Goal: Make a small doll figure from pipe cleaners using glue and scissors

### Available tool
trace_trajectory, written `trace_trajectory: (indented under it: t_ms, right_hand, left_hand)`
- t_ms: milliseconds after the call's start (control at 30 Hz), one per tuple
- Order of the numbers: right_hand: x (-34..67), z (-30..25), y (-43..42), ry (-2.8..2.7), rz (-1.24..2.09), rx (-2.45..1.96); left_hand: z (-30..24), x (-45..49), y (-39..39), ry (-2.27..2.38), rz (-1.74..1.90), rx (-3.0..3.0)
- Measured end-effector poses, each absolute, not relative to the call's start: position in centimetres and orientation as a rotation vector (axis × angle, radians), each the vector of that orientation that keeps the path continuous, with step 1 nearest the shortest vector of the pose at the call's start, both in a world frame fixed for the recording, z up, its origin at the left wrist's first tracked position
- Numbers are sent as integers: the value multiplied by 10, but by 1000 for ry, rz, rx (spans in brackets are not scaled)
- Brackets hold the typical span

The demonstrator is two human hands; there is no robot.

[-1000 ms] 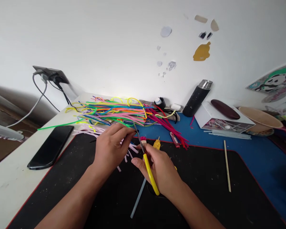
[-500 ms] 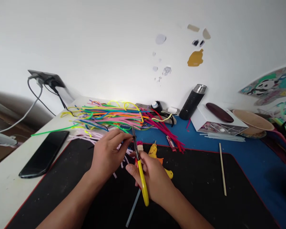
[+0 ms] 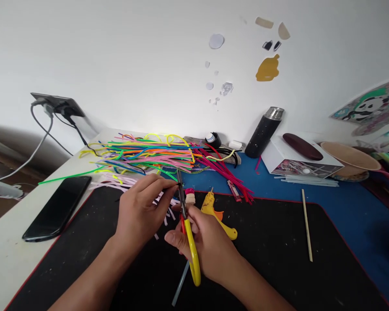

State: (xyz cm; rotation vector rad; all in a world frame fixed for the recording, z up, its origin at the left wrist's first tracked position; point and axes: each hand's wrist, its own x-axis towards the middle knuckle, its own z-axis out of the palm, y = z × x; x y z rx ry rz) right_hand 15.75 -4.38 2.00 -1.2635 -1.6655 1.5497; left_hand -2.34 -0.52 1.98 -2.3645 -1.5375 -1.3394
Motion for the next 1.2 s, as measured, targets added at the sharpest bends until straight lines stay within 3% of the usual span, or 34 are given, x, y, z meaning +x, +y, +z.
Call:
trace_trajectory:
  t_ms: [367, 633, 1067, 1200]
  right_hand:
    - [162, 22, -46, -1621, 1645, -1265]
    - [159, 25, -46, -1404, 1888, -1098]
    - [156, 9, -43, -1888, 1162, -1430]
    - [154, 12, -44, -1929, 1096, -1473]
  left_hand:
    - [22, -25, -5, -1566, -1335, -2372]
    - [19, -26, -3, -1601, -1299, -2378]
    - [15, -24, -2, -1617, -1375, -2392]
    - [17, -24, -4, -1576, -1380, -2377]
